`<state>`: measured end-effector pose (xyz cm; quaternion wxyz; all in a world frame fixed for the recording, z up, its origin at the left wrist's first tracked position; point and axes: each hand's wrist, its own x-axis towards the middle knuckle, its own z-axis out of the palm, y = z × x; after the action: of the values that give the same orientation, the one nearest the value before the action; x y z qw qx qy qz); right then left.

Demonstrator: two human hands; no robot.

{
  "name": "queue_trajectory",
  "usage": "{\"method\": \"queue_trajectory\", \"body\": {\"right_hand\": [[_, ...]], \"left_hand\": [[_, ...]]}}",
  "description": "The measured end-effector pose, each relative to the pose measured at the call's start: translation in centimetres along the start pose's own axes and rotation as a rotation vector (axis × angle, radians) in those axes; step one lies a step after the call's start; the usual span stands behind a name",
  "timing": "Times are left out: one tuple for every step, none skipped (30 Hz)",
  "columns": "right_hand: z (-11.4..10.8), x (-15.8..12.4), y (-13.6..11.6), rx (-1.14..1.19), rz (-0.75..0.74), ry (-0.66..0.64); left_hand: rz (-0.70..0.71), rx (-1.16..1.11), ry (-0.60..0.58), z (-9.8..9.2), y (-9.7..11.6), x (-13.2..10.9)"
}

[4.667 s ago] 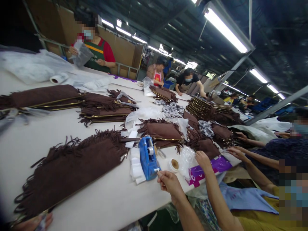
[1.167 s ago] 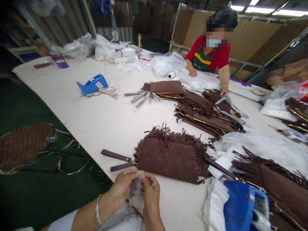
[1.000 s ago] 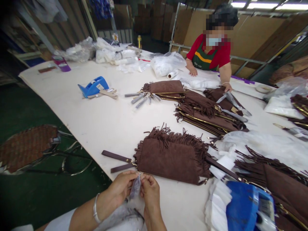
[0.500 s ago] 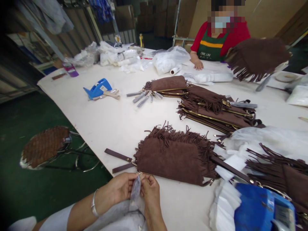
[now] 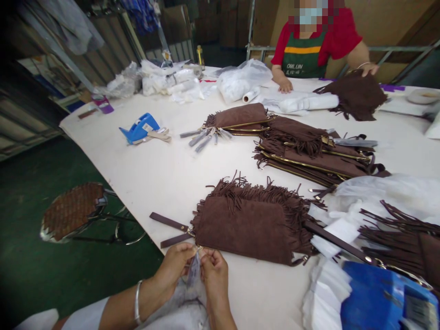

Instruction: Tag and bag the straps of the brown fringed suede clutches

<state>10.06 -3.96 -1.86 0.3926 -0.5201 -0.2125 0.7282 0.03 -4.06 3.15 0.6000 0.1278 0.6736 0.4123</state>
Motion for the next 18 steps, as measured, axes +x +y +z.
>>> {"method": "queue_trajectory", "body": {"right_hand": [[-0.1,0.0,-0.1,-0.029,-0.005,0.013],[-0.1,0.0,-0.1,-0.057,-0.008,0.026],[-0.1,0.0,-0.2,-0.084,-0.009,0.036],[-0.2,0.0,-0.2,-0.109,-0.01,0.043],[-0.2,0.0,-0.2,-0.133,-0.013,0.049],[-0.2,0.1,-0.2,-0.155,-0.019,0.053],[-0.1,0.1,-0.1,-0.173,-0.027,0.055],[-0.1,0.1,-0.1,-0.185,-0.037,0.058],[-0.1,0.2,0.0,-0.19,-0.046,0.061],[-0.1,0.2,0.0,-0.19,-0.05,0.063],[-0.2,0.3,0.0,-0.187,-0.048,0.061],[-0.2,0.4,0.0,-0.181,-0.041,0.057],[-0.3,0.5,0.0,-0.175,-0.031,0.05],[-0.4,0.6,-0.1,-0.168,-0.023,0.039],[-0.5,0.7,-0.2,-0.159,-0.016,0.028],[-0.6,0.7,-0.3,-0.15,-0.013,0.022],[-0.6,0.8,-0.4,-0.143,-0.011,0.018],[-0.7,0.8,-0.5,-0.139,-0.011,0.014]], "left_hand": [[0.011,0.024,0.019,0.0,-0.2,0.1],[0.015,0.041,0.027,-0.1,-0.4,0.2],[0.013,0.051,0.021,-0.1,-0.5,0.3],[0.005,0.059,0.002,-0.2,-0.6,0.4],[-0.005,0.066,-0.026,-0.3,-0.6,0.4],[-0.013,0.073,-0.055,-0.4,-0.5,0.4],[-0.021,0.08,-0.083,-0.5,-0.4,0.4],[-0.028,0.084,-0.111,-0.6,-0.2,0.3],[-0.035,0.084,-0.138,-0.8,-0.1,0.3],[-0.048,0.078,-0.166,-1.0,0.1,0.3],[-0.066,0.066,-0.196,-1.2,0.2,0.4],[-0.094,0.051,-0.225,-1.5,0.4,0.5],[-0.128,0.035,-0.255,-1.7,0.5,0.7],[-0.167,0.019,-0.28,-2.0,0.6,0.9],[-0.207,0.006,-0.303,-2.3,0.7,1.1],[-0.247,-0.004,-0.326,-2.6,0.9,1.4],[-0.279,-0.01,-0.346,-2.8,1.1,1.6],[-0.304,-0.012,-0.367,-3.0,1.2,1.8]]}}
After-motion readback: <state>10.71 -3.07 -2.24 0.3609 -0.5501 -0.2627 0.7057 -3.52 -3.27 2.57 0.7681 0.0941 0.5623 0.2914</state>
